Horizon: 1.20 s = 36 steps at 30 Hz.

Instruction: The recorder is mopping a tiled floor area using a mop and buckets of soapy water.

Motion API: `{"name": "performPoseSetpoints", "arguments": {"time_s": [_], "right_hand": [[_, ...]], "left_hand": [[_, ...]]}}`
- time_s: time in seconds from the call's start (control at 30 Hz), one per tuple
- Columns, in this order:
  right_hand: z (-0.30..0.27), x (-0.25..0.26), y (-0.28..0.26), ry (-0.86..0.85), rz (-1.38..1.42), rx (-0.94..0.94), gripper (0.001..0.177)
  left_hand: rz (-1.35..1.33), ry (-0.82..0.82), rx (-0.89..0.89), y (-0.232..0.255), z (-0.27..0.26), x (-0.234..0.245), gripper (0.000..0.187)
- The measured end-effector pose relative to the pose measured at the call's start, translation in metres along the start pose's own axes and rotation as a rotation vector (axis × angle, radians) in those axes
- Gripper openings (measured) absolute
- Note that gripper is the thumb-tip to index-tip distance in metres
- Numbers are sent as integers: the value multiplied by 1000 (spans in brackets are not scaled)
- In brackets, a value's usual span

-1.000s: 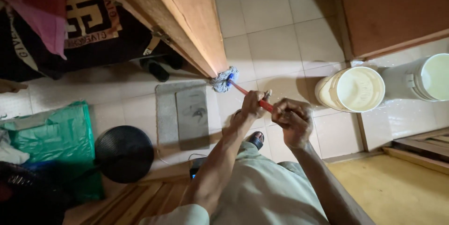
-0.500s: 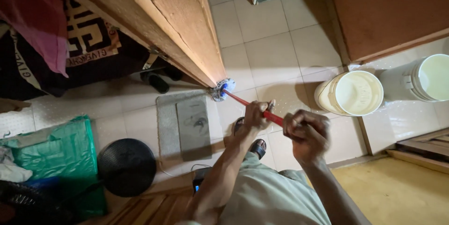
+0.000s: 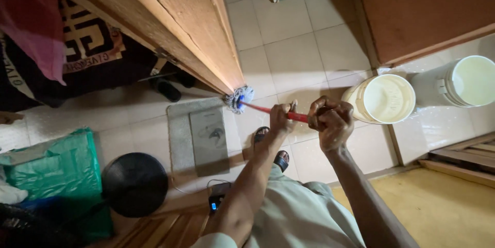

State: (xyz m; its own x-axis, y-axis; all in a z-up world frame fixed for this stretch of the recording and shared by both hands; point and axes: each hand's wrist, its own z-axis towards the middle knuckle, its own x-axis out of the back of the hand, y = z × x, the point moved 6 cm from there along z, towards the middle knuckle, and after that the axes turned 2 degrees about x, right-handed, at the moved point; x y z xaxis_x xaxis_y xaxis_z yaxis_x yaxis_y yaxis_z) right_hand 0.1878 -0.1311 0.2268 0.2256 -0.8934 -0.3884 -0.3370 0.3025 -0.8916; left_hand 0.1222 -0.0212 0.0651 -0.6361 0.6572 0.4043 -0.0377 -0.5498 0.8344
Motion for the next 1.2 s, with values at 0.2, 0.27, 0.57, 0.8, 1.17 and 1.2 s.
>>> {"name": "performPoseSetpoints", "arguments": {"time_s": [0.2,0.27,0.57,0.8,1.17,1.2], "right_hand": [[17,28,-1,18,-158,29,15],[23,10,-4,-49,-159,-110,14],[36,-48,30,-459,-263,-217,25],[48,-74,14,-468,-244,-55,17],[-1,-16,20,-303,-155,84,21],[-3,-14,22,-278,-162,125,21]], "left_hand": [[94,-317,643,12,-35,-16,52],[241,-17,327,21,-45,-6,44],[8,-53,852,0,-60,28,45],[156,-91,707,-46,-39,21,31],[278,91,464,-51,-16,11,42],[150,-133,833,-72,-29,2,48]]}}
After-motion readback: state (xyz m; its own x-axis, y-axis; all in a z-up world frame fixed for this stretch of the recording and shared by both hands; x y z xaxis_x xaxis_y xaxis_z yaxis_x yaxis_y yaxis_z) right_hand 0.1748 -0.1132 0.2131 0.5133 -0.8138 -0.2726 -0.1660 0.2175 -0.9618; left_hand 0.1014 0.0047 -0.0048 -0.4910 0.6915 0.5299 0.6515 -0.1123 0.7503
